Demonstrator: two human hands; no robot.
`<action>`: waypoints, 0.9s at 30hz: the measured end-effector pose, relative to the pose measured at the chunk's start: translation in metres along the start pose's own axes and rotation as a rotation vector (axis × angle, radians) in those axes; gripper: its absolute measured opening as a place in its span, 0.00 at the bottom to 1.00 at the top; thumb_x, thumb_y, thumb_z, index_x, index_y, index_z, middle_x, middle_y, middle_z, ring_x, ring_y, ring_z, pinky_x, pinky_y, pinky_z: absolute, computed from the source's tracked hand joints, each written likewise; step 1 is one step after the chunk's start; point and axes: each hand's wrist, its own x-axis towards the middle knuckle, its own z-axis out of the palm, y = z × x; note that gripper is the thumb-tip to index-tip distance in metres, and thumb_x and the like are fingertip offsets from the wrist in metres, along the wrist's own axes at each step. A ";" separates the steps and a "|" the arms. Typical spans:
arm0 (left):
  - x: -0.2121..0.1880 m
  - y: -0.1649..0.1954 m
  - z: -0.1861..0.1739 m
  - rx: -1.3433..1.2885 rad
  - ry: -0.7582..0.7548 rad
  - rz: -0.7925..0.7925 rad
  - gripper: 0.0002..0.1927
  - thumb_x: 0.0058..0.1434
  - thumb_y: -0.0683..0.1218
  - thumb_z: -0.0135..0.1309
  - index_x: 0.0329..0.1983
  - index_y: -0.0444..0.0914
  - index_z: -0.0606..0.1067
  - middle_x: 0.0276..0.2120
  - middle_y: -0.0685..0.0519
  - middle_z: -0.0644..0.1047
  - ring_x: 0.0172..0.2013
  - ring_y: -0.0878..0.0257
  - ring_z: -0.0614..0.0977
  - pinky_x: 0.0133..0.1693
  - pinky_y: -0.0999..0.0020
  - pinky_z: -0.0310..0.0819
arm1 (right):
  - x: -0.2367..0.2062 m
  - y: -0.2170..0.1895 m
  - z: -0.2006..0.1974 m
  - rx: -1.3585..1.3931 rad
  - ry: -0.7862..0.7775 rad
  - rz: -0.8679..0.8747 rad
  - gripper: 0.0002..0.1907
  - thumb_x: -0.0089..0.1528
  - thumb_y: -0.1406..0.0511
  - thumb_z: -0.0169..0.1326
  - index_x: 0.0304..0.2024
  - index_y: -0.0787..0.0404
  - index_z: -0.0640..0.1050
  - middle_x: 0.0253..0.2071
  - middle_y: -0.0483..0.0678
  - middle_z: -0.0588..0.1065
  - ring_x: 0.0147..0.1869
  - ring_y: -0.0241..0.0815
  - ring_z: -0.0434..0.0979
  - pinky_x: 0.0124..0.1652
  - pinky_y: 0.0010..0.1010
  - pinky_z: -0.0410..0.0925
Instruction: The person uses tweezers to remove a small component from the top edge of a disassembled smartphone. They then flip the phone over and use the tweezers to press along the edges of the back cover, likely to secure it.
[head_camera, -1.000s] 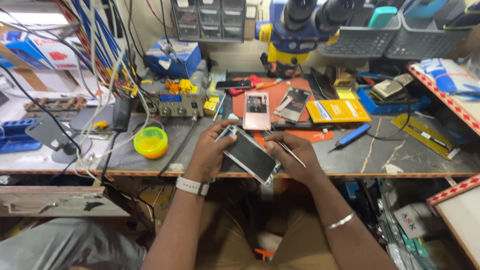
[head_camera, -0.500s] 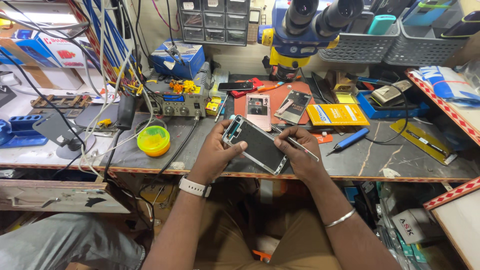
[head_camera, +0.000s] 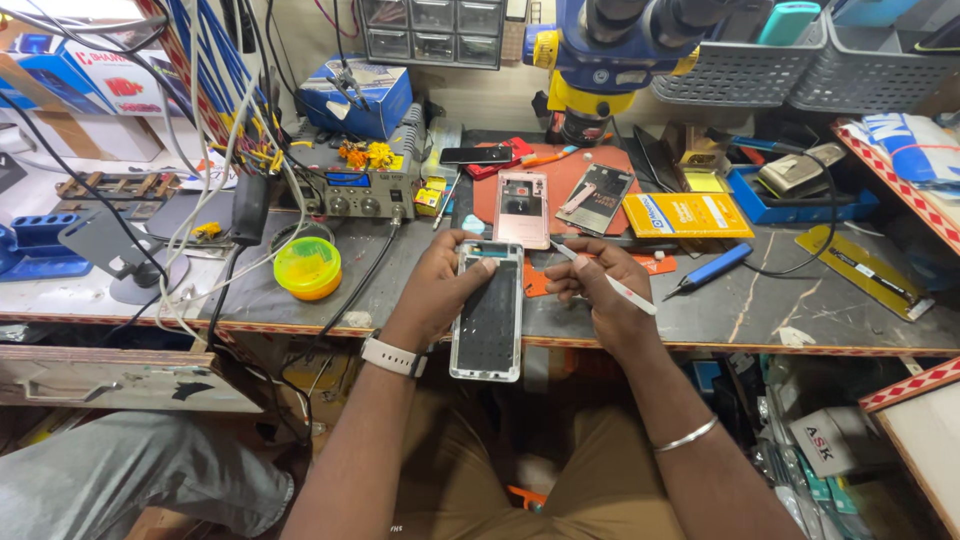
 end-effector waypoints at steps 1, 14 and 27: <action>0.002 0.002 0.001 0.026 -0.018 -0.005 0.19 0.64 0.39 0.57 0.56 0.31 0.66 0.40 0.47 0.81 0.37 0.66 0.83 0.40 0.69 0.81 | -0.001 -0.001 0.001 -0.004 0.007 -0.028 0.16 0.69 0.65 0.49 0.54 0.70 0.74 0.41 0.57 0.81 0.40 0.39 0.82 0.42 0.28 0.75; -0.003 0.017 0.018 0.568 -0.079 -0.040 0.17 0.62 0.41 0.58 0.55 0.34 0.78 0.38 0.55 0.84 0.35 0.73 0.82 0.38 0.76 0.77 | -0.006 -0.004 0.012 -0.305 -0.052 -0.127 0.14 0.65 0.69 0.56 0.52 0.66 0.80 0.46 0.45 0.81 0.49 0.31 0.80 0.50 0.22 0.73; -0.018 0.023 0.018 0.603 -0.064 0.151 0.24 0.57 0.38 0.62 0.57 0.39 0.72 0.41 0.57 0.79 0.28 0.76 0.73 0.32 0.78 0.72 | -0.006 -0.008 0.015 -0.502 -0.018 -0.018 0.09 0.58 0.70 0.64 0.41 0.61 0.83 0.37 0.41 0.81 0.42 0.27 0.77 0.43 0.21 0.71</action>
